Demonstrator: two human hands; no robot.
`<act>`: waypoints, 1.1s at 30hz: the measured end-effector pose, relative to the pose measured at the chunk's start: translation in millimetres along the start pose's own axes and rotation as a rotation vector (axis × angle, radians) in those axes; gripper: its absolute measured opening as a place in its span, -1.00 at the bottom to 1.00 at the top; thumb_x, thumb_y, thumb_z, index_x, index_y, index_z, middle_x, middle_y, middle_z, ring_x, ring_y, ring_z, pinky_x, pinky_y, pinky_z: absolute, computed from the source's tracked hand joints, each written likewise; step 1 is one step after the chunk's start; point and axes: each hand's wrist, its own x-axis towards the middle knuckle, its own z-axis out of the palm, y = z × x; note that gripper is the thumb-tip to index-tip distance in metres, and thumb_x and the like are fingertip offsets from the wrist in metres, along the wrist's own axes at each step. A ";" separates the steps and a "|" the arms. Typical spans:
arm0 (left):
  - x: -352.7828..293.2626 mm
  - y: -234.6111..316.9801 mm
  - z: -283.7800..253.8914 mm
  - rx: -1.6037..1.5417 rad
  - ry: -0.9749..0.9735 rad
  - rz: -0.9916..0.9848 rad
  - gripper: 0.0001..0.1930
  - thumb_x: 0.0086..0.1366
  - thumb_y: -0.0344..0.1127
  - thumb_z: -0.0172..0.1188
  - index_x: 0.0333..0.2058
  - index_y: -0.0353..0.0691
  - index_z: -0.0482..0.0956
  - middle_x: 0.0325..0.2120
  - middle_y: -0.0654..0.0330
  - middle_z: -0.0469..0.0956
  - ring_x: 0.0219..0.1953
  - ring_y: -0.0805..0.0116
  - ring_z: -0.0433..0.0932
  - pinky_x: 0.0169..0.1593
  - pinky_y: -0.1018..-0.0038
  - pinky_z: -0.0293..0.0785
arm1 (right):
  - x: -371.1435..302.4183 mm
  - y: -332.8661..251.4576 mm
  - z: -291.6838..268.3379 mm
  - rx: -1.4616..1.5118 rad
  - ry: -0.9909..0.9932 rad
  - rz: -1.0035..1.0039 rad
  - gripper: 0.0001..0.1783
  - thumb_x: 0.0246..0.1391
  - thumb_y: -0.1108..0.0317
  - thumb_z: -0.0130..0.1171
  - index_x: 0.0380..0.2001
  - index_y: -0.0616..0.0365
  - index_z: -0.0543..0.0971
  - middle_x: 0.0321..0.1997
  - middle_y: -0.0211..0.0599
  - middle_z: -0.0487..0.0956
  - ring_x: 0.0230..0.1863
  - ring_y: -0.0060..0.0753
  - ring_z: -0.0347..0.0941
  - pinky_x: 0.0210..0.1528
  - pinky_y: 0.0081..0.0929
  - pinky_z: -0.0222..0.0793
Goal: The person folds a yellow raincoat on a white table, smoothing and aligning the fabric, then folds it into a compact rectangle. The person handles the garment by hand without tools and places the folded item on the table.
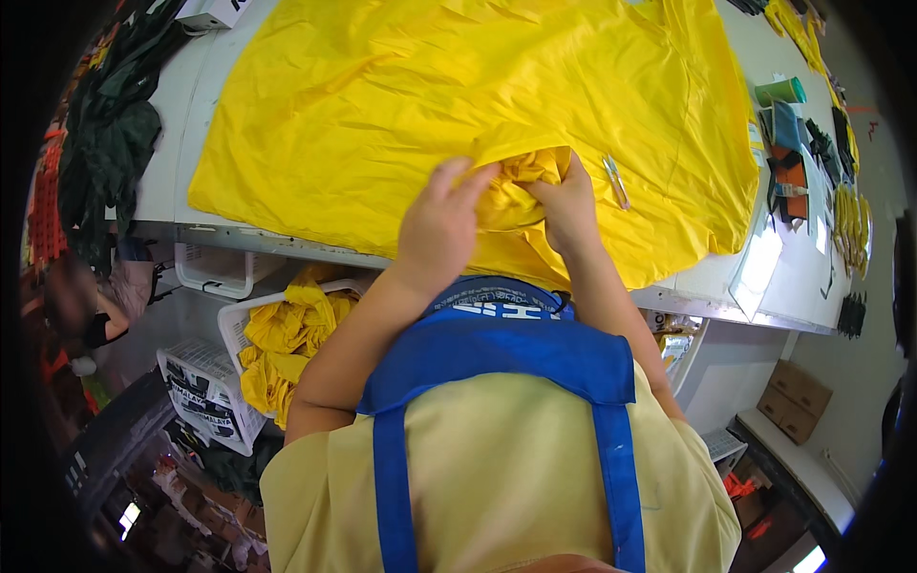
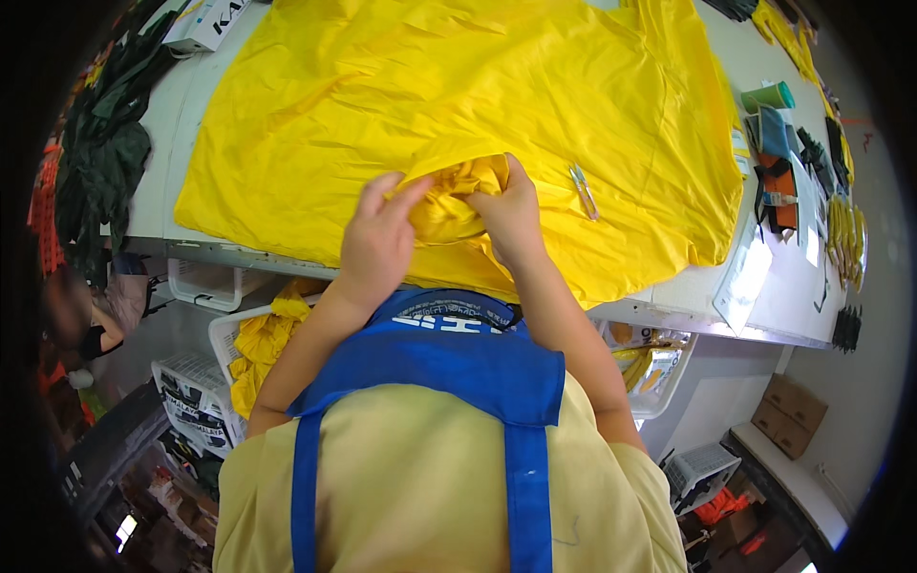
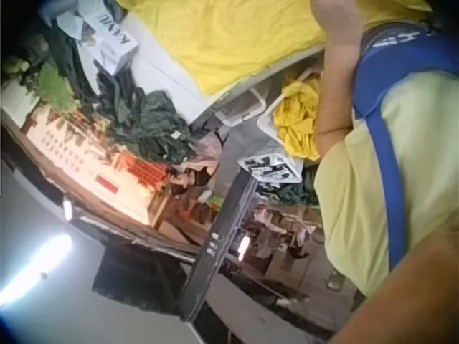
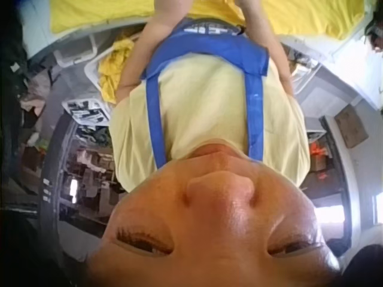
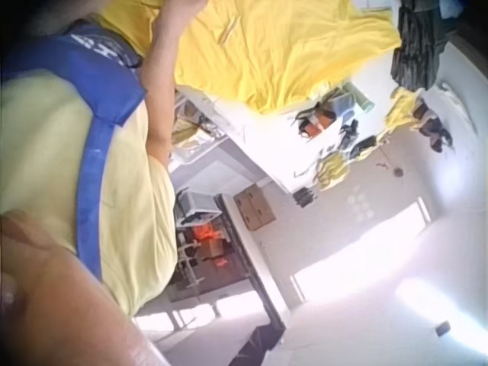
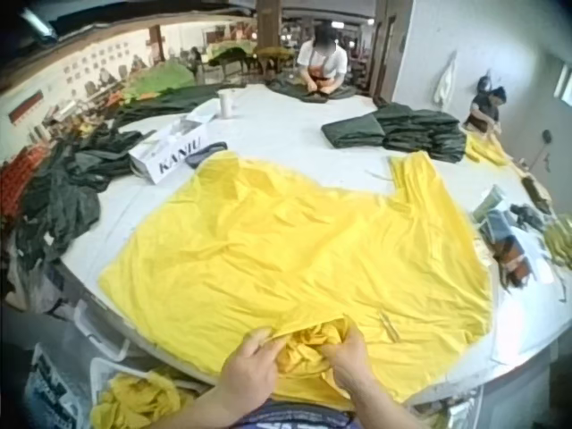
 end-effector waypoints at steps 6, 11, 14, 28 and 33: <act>-8.0 -26.5 -11.6 0.008 0.037 -0.318 -0.53 0.03 -0.57 0.08 -0.01 -0.33 0.35 0.03 -0.07 0.23 0.00 -0.04 0.36 0.05 0.35 0.33 | -4.2 5.9 -9.4 -0.839 0.067 -0.385 -0.66 -0.27 0.65 0.14 -0.33 0.13 0.40 -0.57 -0.25 0.41 -0.46 -0.50 0.42 -0.42 -0.49 0.30; -24.9 -75.3 -23.6 -0.263 -0.093 -0.613 -0.43 0.02 -0.51 0.12 0.08 -0.32 0.29 -0.01 -0.11 0.28 -0.04 -0.08 0.36 0.03 0.28 0.32 | -4.7 18.3 -44.5 -0.642 -0.272 -0.235 -0.58 -0.11 0.35 0.30 -0.13 0.09 0.44 -0.32 -0.12 0.49 -0.28 -0.13 0.43 -0.22 -0.40 0.37; -28.5 -113.5 -36.1 -0.653 -0.227 -1.055 -0.41 0.10 -0.45 0.13 0.16 -0.29 0.25 -0.04 -0.07 0.34 -0.26 0.00 0.46 -0.08 0.31 0.37 | 40.0 65.6 -152.4 -1.480 0.490 -0.469 -0.54 -0.03 0.22 0.22 -0.05 0.16 0.43 -0.18 -0.09 0.49 -0.08 -0.10 0.39 -0.06 -0.24 0.34; -28.5 -176.4 -21.4 -0.520 -0.018 -0.874 -0.72 0.25 -0.24 0.11 -0.13 -0.27 0.49 -0.15 0.12 0.49 -0.18 0.33 0.49 -0.13 0.41 0.40 | -29.3 83.7 -168.4 -1.285 0.050 -0.482 -0.94 -0.03 0.50 -0.02 -0.42 0.21 0.39 -0.42 -0.04 0.42 -0.33 0.05 0.37 -0.24 -0.15 0.29; -30.7 -195.1 -50.4 -0.781 -0.091 -0.996 -0.65 0.23 -0.19 0.11 -0.06 -0.23 0.47 -0.19 0.21 0.53 -0.21 0.39 0.50 -0.20 0.48 0.39 | -30.7 93.5 -175.6 -1.327 0.038 -0.587 -0.95 -0.05 0.48 0.01 -0.44 0.18 0.40 -0.42 -0.12 0.43 -0.32 -0.02 0.36 -0.23 -0.20 0.28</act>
